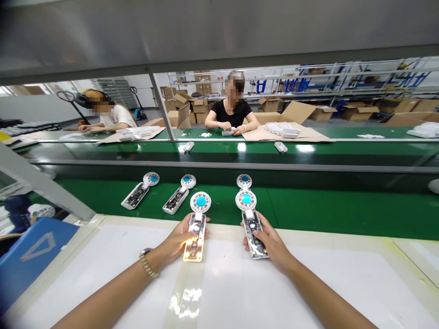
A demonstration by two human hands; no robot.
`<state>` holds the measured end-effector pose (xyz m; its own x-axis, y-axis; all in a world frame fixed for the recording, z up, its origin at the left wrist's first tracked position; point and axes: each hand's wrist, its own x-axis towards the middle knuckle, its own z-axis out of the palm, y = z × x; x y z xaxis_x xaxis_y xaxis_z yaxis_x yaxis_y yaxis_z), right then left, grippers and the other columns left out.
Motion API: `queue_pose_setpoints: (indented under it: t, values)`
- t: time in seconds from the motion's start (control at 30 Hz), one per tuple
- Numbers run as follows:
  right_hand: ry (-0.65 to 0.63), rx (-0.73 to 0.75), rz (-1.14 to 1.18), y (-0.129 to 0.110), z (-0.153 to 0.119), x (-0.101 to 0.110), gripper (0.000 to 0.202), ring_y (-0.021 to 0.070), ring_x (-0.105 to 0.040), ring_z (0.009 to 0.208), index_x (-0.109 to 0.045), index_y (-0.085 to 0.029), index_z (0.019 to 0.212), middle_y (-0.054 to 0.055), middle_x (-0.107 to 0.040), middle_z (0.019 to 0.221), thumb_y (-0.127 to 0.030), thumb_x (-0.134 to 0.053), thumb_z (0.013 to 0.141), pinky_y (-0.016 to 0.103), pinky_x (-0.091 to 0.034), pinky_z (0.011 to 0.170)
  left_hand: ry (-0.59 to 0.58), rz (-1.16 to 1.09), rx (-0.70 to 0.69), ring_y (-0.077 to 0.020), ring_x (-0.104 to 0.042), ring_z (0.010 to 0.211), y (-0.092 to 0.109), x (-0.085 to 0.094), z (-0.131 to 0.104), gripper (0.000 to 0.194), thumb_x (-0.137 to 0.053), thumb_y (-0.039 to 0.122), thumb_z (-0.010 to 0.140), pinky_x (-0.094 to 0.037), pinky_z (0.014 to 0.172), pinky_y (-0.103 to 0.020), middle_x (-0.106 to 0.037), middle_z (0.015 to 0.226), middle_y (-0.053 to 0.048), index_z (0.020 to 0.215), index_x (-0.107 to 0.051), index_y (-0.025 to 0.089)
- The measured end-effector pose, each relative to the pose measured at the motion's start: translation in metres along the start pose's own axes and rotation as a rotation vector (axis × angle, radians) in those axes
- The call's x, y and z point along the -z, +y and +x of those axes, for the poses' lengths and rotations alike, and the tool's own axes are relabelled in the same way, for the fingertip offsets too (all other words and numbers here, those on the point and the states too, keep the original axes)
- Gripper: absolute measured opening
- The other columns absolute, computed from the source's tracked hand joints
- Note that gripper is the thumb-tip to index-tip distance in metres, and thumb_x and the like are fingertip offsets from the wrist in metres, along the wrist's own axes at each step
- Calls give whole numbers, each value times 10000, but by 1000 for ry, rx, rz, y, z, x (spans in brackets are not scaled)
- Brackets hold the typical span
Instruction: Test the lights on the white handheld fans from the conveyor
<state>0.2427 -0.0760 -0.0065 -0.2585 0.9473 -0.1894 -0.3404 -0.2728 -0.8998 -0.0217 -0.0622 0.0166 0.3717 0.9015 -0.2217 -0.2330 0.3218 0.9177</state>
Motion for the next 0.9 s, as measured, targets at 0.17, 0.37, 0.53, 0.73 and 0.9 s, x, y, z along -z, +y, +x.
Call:
queue_pose_setpoints:
  t: [0.17,0.37,0.53,0.73,0.9]
  values:
    - [-12,9,1,1,1,1,576,181,-619,660,-294,-297,1283,110,-492,1224,-295,-560,772,359,-483,617,-22,7,14,-196,-595,811,4,-4,-4,434,-651,138,622,-436,659,-293,-609,892,-65,1020,-483,184]
    - [-23,16,-12,2,2,2,573,188,-620,676,-274,-300,1290,109,-498,1210,-300,-551,788,377,-491,636,-47,-9,-33,-191,-594,822,-4,3,0,440,-606,112,660,-441,699,-307,-618,856,-49,1068,-460,188]
    - [-27,17,2,3,2,3,585,184,-622,669,-263,-311,1295,106,-496,1217,-290,-548,785,374,-489,629,-69,-10,-37,-188,-593,860,-7,6,1,451,-584,82,672,-430,763,-319,-617,880,-44,1086,-445,193]
    - [-76,31,0,5,4,7,632,197,-627,703,-257,-297,1293,110,-502,1207,-238,-570,748,376,-484,648,-106,10,-47,-193,-580,909,-12,11,4,504,-665,120,652,-427,780,-311,-597,979,-69,1097,-442,196]
    - [-119,80,-18,6,5,8,644,196,-622,733,-242,-294,1299,125,-475,1234,-268,-587,755,366,-478,655,-125,27,-75,-195,-580,894,-15,15,6,540,-698,137,636,-423,811,-340,-602,947,-68,1107,-441,198]
